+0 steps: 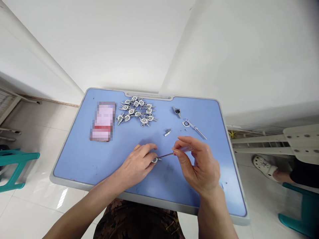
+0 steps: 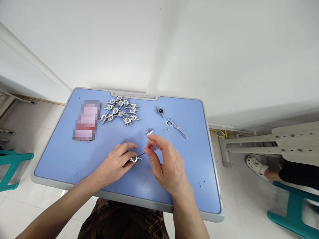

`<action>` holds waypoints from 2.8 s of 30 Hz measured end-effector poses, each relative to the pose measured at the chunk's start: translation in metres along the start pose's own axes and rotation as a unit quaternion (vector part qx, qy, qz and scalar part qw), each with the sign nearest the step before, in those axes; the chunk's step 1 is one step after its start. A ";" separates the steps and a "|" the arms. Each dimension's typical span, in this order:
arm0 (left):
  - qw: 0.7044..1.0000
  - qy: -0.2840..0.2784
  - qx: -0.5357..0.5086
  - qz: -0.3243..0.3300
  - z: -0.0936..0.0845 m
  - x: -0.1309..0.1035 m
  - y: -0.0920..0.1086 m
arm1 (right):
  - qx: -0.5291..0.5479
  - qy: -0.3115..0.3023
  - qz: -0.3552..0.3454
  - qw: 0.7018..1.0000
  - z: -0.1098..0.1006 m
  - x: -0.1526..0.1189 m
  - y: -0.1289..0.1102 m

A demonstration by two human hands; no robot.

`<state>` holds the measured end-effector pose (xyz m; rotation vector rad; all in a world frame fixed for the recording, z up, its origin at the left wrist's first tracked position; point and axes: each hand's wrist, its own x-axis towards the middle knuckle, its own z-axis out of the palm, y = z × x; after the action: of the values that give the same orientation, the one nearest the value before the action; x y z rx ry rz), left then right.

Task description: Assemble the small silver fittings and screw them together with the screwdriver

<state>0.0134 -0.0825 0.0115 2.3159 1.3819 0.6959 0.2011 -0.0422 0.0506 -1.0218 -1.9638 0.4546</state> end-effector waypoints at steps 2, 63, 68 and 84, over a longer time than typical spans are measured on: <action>1.000 0.003 -0.001 0.000 0.000 0.000 0.000 | -0.001 0.002 0.003 1.000 0.000 0.000 0.000; 1.000 -0.008 -0.024 -0.014 -0.003 0.002 0.002 | 0.024 -0.068 -0.038 0.997 -0.005 0.006 -0.008; 0.999 -0.008 -0.031 -0.016 -0.003 0.001 0.001 | -0.018 -0.030 -0.024 0.999 -0.001 0.006 -0.007; 0.999 -0.013 -0.040 -0.014 -0.001 0.002 -0.001 | 0.029 -0.023 -0.051 0.998 0.004 0.008 -0.006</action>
<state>0.0131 -0.0807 0.0120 2.2312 1.3476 0.6988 0.1926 -0.0398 0.0566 -0.8762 -2.0207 0.4789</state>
